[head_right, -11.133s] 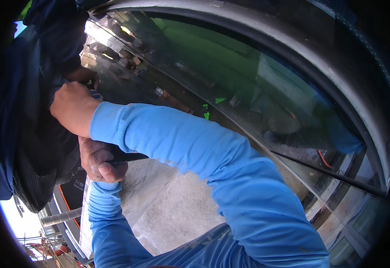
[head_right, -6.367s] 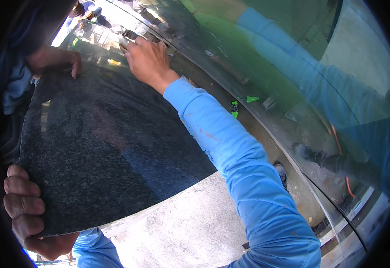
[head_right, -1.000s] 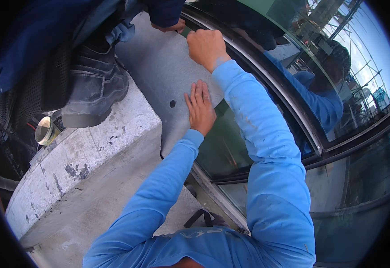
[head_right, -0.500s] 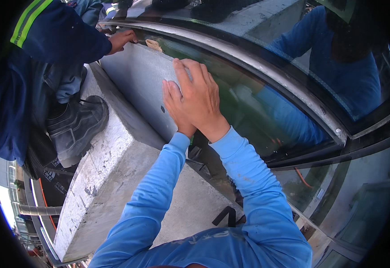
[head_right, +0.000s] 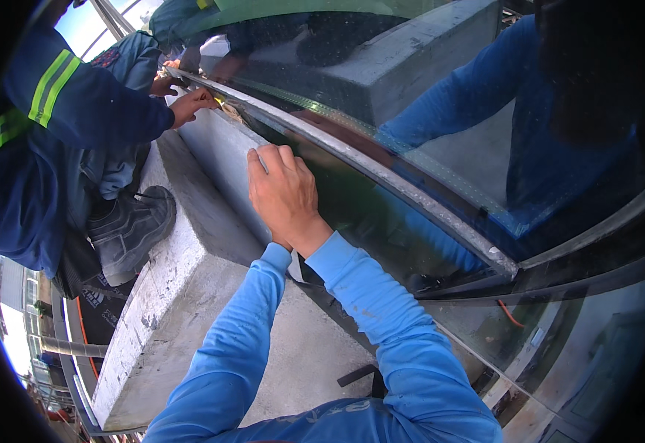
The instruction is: The person repeatedly picks up rectangular stone tiles and fits them into a curved metal frame on a concrete structure. They adjust the tiles by hand, checking alignment and fit, and occasionally move to different sections of the frame. The task involves handling stone tiles and a small wooden block used for positioning.
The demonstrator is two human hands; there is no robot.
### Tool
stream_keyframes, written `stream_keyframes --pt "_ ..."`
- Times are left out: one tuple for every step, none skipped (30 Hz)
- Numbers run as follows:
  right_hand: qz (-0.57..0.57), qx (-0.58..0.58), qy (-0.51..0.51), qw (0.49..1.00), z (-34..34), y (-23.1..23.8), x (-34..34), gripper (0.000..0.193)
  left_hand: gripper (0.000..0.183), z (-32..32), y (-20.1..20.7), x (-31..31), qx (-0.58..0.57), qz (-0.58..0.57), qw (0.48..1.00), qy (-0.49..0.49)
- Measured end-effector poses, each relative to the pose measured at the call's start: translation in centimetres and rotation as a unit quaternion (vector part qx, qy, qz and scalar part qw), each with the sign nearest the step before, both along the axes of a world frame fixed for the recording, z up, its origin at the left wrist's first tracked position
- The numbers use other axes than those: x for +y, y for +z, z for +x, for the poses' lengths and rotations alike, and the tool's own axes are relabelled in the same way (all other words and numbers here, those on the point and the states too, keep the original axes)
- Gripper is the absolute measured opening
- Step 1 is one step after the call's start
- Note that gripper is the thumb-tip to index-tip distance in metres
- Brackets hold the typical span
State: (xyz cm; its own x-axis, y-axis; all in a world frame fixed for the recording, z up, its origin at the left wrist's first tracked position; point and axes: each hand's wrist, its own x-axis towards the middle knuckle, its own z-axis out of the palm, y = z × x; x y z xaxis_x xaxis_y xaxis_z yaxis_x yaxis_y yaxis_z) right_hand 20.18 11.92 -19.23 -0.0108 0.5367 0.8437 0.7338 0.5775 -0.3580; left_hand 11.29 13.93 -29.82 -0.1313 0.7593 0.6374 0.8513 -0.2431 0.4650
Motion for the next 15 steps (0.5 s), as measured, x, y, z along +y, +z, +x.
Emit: stream_keyframes --pt "0.004 -0.003 0.004 1.0 -0.1 -0.1 -0.1 0.028 0.073 -0.3 -0.4 0.1 0.0 0.007 1.0 0.003" --pt "0.002 -0.004 0.012 1.0 -0.1 0.0 -0.3 0.027 0.073 -0.5 -0.9 0.2 0.0 0.015 1.0 0.006" --pt "0.005 0.0 0.019 1.0 -0.1 0.1 -0.4 0.026 0.073 -0.8 -1.3 0.3 -0.002 0.021 1.0 0.006" --pt "0.007 0.002 0.024 1.0 0.1 0.1 -0.4 0.026 0.074 -0.6 -1.5 0.4 -0.007 0.023 1.0 0.003" --pt "0.009 0.004 0.03 1.0 0.4 0.1 -0.4 0.026 0.074 -0.5 -1.7 0.5 -0.011 0.023 1.0 0.001" --pt "0.003 0.01 0.041 0.999 0.6 0.1 -0.2 0.025 0.074 -0.4 -1.9 0.7 -0.015 0.023 1.0 0.0" --pt "0.004 0.014 0.046 0.999 0.7 0.0 -0.3 0.025 0.075 -0.5 -2.0 0.7 -0.018 0.022 1.0 0.0" --pt "0.004 0.018 0.052 0.999 0.9 -0.1 -0.3 0.026 0.075 -0.5 -2.1 0.5 -0.023 0.023 0.999 0.001" --pt "0.004 0.022 0.058 0.998 1.1 0.0 -0.3 0.026 0.075 -0.5 -2.1 0.6 -0.024 0.024 0.999 0.002" --pt "-0.005 0.024 0.067 0.997 1.3 0.1 -0.4 0.026 0.076 -0.6 -2.1 0.4 -0.026 0.022 0.999 0.004" --pt "-0.014 0.025 0.076 0.997 1.4 0.2 -0.4 0.026 0.076 -0.7 -2.1 0.2 -0.027 0.018 0.999 0.006" --pt "-0.024 0.027 0.085 0.996 1.5 0.5 -0.5 0.026 0.076 -0.7 -2.1 0.0 -0.028 0.013 0.999 0.009" --pt "-0.032 0.023 0.085 0.996 1.5 0.7 -0.6 0.027 0.077 -0.6 -2.0 -0.2 -0.023 -0.004 1.0 0.011" --pt "-0.04 0.02 0.086 0.995 1.6 0.9 -0.6 0.028 0.078 -0.6 -1.9 -0.5 -0.024 -0.016 1.0 0.008" --pt "-0.049 0.016 0.086 0.995 1.6 1.1 -0.7 0.028 0.078 -0.4 -1.8 -0.6 -0.029 -0.014 0.999 0.007"
